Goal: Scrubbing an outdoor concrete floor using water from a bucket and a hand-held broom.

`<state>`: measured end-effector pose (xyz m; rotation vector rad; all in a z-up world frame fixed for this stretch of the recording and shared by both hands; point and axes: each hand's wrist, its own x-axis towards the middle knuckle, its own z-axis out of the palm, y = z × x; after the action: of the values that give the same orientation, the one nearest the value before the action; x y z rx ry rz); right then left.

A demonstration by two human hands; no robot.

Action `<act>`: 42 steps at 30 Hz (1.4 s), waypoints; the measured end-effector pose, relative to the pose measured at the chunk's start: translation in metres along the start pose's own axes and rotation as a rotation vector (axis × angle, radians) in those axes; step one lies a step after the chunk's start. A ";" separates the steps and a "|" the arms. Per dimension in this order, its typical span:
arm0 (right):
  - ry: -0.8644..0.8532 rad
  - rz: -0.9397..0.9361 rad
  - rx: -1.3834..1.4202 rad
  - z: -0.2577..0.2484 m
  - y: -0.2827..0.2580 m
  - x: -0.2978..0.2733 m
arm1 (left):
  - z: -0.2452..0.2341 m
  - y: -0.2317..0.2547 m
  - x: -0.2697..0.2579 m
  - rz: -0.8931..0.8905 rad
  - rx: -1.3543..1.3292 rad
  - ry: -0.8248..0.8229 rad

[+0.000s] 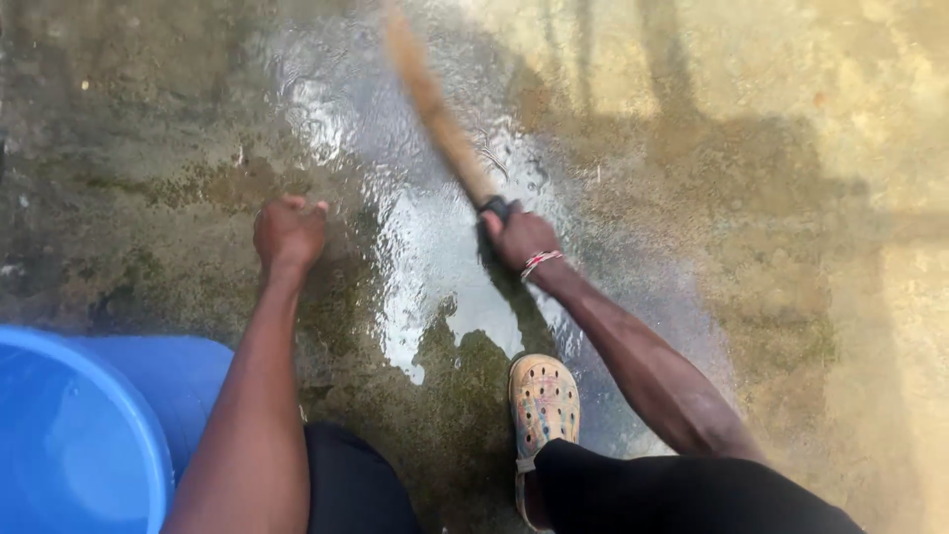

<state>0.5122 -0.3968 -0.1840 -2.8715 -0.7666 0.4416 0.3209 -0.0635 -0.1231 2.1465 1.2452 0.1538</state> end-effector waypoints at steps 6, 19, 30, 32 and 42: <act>-0.346 0.005 -0.188 -0.124 -0.058 -0.014 | -0.016 0.011 -0.018 -0.061 -0.029 -0.033; -0.138 0.270 -0.035 -0.096 0.042 0.050 | -0.040 0.020 -0.032 -0.030 0.022 -0.131; 0.073 -0.407 -0.157 -0.090 0.011 0.023 | -0.027 0.031 -0.027 -0.008 0.005 -0.171; 0.022 -0.397 -0.202 -0.091 0.013 0.035 | -0.023 0.036 -0.027 0.012 0.000 -0.176; 0.371 0.463 0.424 -0.081 0.054 0.111 | -0.021 0.000 -0.016 0.078 0.028 -0.144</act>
<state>0.6546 -0.3917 -0.1449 -2.5828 0.0565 0.0868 0.3043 -0.0666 -0.1031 2.1901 1.0882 0.0136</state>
